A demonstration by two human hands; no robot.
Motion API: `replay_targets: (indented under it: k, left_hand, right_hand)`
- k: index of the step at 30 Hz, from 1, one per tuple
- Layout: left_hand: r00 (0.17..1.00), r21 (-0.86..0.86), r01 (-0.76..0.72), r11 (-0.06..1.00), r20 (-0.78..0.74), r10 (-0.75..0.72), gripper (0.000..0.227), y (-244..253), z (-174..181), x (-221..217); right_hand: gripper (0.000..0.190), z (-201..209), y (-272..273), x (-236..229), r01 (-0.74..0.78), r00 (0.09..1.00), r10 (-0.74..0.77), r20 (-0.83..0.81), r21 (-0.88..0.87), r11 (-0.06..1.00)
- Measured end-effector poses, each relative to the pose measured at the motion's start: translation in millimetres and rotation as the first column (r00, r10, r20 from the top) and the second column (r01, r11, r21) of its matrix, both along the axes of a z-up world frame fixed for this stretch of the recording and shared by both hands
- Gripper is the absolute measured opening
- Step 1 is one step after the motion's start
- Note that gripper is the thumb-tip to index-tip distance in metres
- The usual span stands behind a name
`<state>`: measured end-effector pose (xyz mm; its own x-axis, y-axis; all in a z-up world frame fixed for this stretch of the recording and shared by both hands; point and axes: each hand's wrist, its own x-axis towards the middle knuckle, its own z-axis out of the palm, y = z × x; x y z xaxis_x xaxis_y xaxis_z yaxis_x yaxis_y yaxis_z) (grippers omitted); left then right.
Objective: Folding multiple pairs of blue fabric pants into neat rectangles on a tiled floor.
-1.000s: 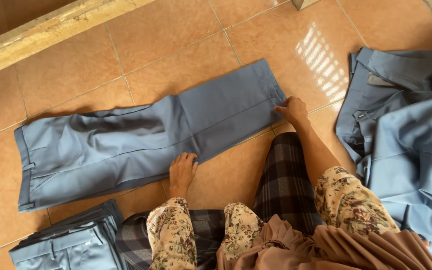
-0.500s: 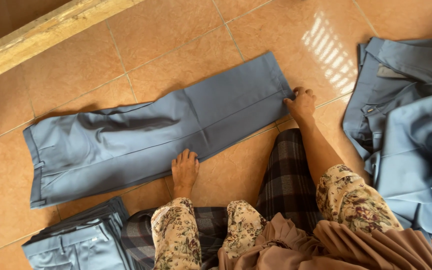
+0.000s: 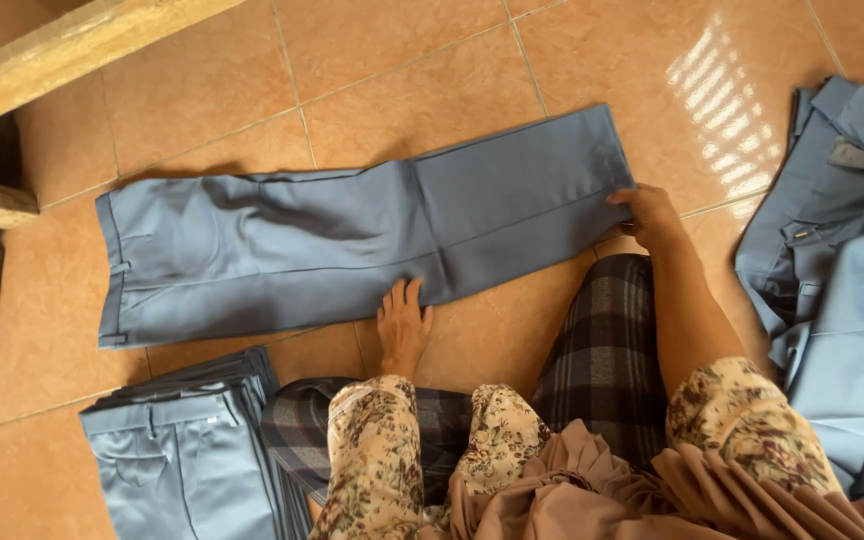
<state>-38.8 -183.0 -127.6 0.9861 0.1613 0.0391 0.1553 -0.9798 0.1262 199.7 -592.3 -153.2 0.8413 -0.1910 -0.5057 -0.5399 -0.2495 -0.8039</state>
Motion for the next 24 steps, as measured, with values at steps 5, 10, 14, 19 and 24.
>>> replay_targets:
  k: [5,10,14,19,24]
  left_hand:
    - [0.98,-0.215,0.014,0.977,-0.193,-0.056,0.094,-30,37,23]
    - [0.998,-0.113,0.053,0.992,0.033,-0.05,0.096,-73,0,36]
    - [0.998,-0.04,0.049,0.998,0.048,-0.047,0.086,-119,-21,41]
    - [0.983,-0.097,0.123,0.988,0.147,-0.108,0.079,-175,-46,38]
    - [0.972,-0.382,0.205,0.901,-0.026,-0.232,0.025,-189,-43,27]
  right_hand:
    - [0.062,122,10,-44,0.315,0.916,-0.346,-0.202,0.897,0.31]
    - [0.039,204,25,-74,0.214,0.908,-0.413,-0.064,0.921,0.327]
    - [0.038,230,37,-59,0.114,0.909,-0.417,0.011,0.955,0.274]
    - [0.041,234,108,-30,0.056,0.947,-0.311,0.081,0.911,0.407]
    - [0.029,264,257,-80,-0.291,0.922,0.004,0.386,0.689,0.664]
